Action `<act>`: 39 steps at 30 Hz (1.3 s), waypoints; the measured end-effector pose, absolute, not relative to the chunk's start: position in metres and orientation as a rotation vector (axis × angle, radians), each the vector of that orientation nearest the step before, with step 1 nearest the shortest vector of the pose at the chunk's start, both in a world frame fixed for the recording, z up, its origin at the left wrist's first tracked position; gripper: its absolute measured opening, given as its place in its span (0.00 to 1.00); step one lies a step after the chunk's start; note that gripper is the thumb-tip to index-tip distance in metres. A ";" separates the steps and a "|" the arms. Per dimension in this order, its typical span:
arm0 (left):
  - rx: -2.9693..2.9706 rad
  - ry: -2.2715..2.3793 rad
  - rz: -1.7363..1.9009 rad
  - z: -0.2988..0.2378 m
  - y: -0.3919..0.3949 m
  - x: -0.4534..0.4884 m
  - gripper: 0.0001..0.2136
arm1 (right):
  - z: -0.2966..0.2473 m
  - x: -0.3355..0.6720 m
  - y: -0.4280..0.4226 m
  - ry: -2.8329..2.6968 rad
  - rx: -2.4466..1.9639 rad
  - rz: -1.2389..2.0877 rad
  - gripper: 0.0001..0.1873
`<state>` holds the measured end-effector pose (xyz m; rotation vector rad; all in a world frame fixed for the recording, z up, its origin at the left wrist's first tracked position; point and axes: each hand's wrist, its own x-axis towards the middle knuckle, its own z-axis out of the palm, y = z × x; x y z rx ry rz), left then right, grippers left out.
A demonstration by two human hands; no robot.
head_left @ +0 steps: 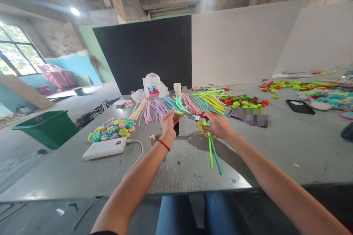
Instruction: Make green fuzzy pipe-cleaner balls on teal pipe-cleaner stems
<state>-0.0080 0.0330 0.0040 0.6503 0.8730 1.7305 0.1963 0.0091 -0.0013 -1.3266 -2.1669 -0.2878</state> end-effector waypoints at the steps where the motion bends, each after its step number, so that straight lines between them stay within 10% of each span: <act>1: 0.674 0.869 1.738 0.004 0.034 -0.008 0.14 | -0.001 0.197 0.009 -2.164 -1.313 -0.255 0.15; 39: 0.832 1.022 1.814 -0.008 0.051 -0.021 0.14 | 0.000 0.212 0.016 -2.275 -1.452 -0.271 0.15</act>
